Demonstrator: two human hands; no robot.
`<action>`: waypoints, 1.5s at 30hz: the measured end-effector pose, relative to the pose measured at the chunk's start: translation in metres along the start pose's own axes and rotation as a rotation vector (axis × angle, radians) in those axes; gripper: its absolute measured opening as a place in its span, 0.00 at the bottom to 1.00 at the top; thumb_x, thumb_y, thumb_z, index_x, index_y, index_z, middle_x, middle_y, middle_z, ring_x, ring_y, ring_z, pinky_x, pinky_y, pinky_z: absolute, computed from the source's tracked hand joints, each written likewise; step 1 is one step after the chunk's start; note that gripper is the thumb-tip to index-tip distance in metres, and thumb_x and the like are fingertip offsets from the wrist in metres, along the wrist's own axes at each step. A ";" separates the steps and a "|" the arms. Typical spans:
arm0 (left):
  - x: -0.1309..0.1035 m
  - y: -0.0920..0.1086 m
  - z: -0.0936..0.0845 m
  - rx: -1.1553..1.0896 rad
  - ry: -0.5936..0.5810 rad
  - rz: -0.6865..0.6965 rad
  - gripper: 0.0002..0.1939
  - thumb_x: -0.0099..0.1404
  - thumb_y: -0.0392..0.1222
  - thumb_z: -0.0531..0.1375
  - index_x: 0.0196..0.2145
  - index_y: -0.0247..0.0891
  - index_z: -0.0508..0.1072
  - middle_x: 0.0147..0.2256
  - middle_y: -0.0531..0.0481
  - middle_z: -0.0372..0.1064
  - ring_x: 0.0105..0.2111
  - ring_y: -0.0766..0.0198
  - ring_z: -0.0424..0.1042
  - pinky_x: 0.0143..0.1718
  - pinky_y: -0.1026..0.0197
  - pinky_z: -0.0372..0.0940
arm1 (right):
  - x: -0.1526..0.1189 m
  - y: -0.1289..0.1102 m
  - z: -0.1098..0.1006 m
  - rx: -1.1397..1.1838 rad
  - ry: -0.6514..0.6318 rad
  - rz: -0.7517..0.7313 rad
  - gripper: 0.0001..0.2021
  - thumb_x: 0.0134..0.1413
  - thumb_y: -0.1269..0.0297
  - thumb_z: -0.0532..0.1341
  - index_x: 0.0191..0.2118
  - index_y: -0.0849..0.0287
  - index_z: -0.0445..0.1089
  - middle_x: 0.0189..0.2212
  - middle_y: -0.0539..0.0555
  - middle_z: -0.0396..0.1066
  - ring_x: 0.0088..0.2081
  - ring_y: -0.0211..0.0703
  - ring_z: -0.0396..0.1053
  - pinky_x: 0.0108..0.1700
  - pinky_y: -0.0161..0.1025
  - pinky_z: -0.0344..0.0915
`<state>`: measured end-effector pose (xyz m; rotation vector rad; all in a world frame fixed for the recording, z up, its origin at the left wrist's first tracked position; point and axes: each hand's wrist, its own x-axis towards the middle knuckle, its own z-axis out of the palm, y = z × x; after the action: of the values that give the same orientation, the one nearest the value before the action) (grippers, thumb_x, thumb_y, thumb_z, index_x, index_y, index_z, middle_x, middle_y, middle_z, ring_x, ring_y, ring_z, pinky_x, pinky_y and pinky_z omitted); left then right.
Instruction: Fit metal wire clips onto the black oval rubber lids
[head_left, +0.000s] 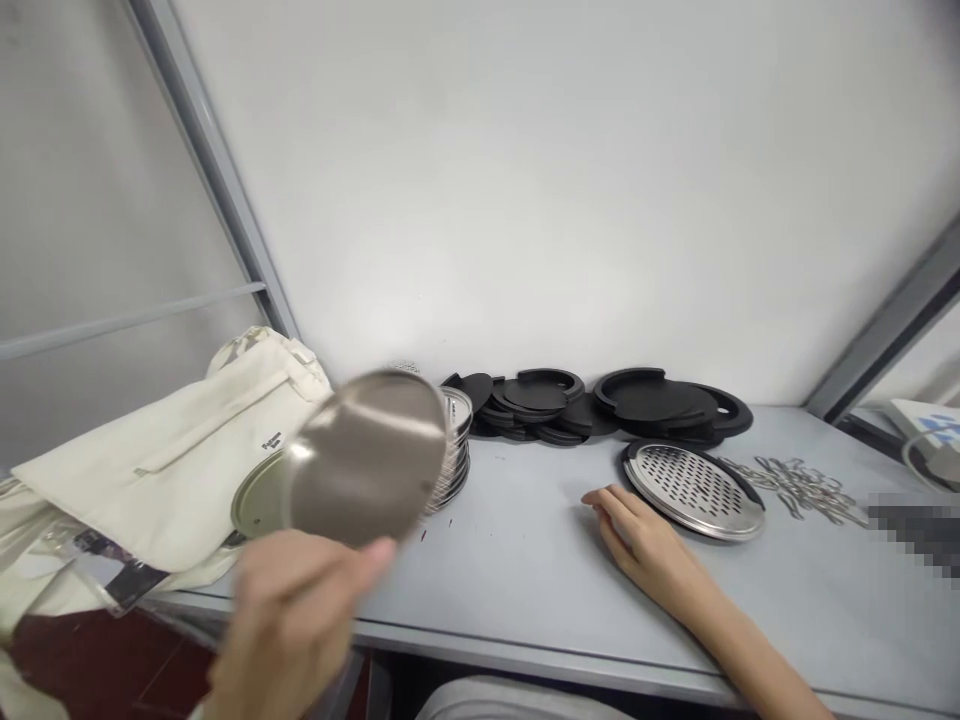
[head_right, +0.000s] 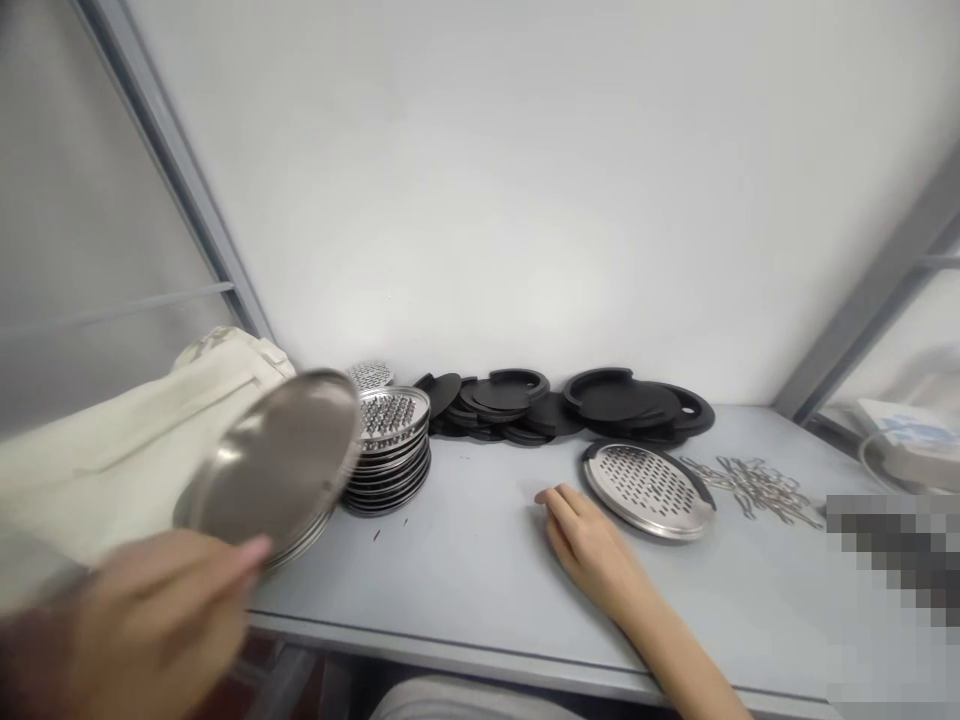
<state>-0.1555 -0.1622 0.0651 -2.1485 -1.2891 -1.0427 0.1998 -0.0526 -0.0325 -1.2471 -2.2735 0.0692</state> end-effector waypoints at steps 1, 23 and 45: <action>-0.001 0.011 0.010 -0.033 -0.035 0.154 0.25 0.59 0.32 0.57 0.50 0.58 0.67 0.28 0.54 0.69 0.28 0.60 0.68 0.34 0.57 0.68 | 0.000 0.002 0.000 0.001 0.030 0.024 0.09 0.61 0.68 0.47 0.44 0.57 0.61 0.37 0.56 0.66 0.38 0.45 0.67 0.41 0.41 0.64; 0.113 -0.034 0.046 -0.100 0.020 0.312 0.08 0.66 0.32 0.54 0.39 0.41 0.70 0.35 0.54 0.73 0.37 0.64 0.69 0.42 0.58 0.56 | 0.001 0.007 -0.004 0.148 0.162 0.154 0.06 0.59 0.66 0.49 0.39 0.56 0.61 0.31 0.53 0.67 0.33 0.43 0.68 0.37 0.39 0.65; 0.174 -0.242 0.153 0.017 -0.688 -0.321 0.16 0.50 0.50 0.58 0.31 0.34 0.71 0.29 0.46 0.72 0.31 0.60 0.69 0.32 0.64 0.61 | 0.002 0.003 -0.005 0.160 0.018 0.114 0.07 0.60 0.68 0.47 0.39 0.56 0.61 0.33 0.53 0.67 0.32 0.42 0.68 0.34 0.39 0.64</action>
<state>-0.2588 0.1546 0.0992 -2.4370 -1.9824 -0.3746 0.2038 -0.0505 -0.0286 -1.2854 -2.1343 0.2749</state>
